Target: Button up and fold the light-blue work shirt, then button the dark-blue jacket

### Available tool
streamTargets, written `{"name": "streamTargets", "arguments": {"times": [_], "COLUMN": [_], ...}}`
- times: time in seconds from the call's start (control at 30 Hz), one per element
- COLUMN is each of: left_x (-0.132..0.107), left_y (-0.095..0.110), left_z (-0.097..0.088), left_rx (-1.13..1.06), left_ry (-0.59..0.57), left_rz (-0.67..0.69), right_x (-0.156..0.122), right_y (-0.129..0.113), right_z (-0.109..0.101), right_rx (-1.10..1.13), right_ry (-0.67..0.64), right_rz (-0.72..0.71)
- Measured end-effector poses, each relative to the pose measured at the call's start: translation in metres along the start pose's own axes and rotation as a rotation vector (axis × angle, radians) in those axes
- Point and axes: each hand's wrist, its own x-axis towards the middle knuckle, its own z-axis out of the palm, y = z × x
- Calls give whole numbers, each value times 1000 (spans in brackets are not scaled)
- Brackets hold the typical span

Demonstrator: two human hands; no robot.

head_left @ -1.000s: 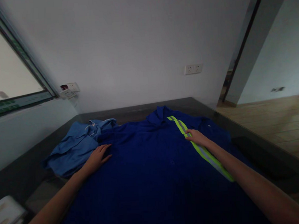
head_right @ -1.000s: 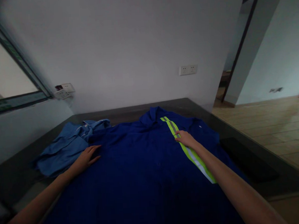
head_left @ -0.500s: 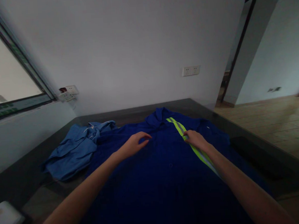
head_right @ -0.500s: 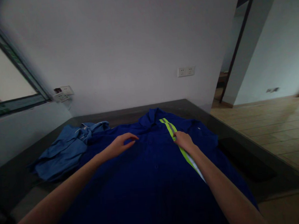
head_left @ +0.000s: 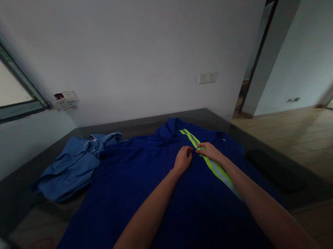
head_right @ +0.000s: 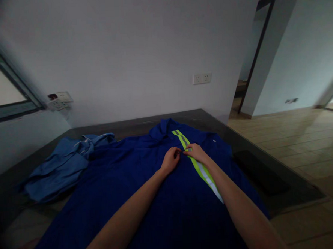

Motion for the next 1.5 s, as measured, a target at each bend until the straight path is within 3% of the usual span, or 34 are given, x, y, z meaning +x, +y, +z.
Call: {"name": "streamTargets", "arguments": {"times": [0.27, 0.43, 0.8, 1.03, 1.5], "left_x": [-3, -4, -5, -5, -5], "left_y": [2, 4, 12, 11, 10], "left_z": [0, 2, -2, -2, -2], "left_rx": [53, 69, -198, -192, -104], "left_ry": [-49, -67, 78, 94, 50], "left_rz": [9, -14, -39, -114, -72], "right_x": [1, 0, -16, -15, -12], "right_y": [2, 0, -22, -25, -21], "right_z": [11, 6, -13, -10, -11], "right_rx": [22, 64, 486, 491, 446], "right_ry": [41, 50, -83, -52, 104], "right_rz": [-5, 9, -2, -38, -9]}}
